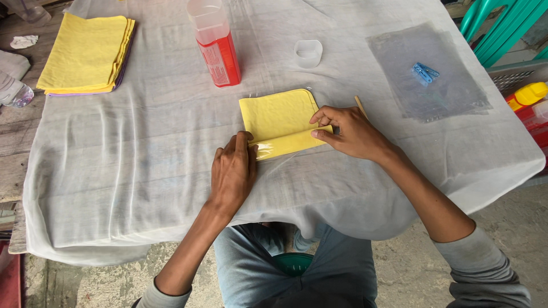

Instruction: The person folds a yellow cloth into a small square using a wooden stick to press the creases. They then place the folded cloth into a red plastic container and secure the lid. The person repeats the folding process with another yellow cloth.

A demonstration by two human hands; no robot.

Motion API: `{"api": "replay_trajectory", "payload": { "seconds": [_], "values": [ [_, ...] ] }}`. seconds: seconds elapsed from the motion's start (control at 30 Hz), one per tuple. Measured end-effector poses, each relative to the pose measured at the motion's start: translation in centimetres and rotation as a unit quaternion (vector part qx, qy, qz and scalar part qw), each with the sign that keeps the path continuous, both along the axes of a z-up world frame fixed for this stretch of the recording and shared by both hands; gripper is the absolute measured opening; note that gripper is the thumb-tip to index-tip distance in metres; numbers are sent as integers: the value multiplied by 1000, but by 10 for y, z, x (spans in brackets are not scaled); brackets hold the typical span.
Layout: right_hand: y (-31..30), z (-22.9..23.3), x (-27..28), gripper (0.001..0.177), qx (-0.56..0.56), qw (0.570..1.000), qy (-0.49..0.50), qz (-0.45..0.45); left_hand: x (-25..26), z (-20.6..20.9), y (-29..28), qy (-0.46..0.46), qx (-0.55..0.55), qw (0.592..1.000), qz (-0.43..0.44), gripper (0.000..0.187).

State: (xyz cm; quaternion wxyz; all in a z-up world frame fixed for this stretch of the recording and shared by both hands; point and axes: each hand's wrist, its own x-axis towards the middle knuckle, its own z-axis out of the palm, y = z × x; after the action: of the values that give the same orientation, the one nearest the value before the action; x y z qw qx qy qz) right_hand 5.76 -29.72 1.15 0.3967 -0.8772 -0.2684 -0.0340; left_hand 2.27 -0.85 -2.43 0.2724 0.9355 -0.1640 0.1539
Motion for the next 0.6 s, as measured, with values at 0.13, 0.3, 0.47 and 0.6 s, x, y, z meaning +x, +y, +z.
{"api": "replay_trajectory", "payload": {
  "seconds": [0.13, 0.3, 0.47, 0.6],
  "values": [
    [1, -8, 5, 22, -42, 998, -31, -42, 1, -9, 0, -91, 94, 991, 17, 16],
    [13, -14, -1, 24, -95, 986, -110, -82, 7, -24, 7, -152, 121, 980, -44, 9],
    [16, -19, -12, 19, -229, 942, -212, -122, 2, -25, 9, -249, 194, 945, -86, 12],
    [12, -15, -18, 14, -231, 939, -224, -127, -10, -12, 7, -269, 194, 939, -89, 20]
  ]
}}
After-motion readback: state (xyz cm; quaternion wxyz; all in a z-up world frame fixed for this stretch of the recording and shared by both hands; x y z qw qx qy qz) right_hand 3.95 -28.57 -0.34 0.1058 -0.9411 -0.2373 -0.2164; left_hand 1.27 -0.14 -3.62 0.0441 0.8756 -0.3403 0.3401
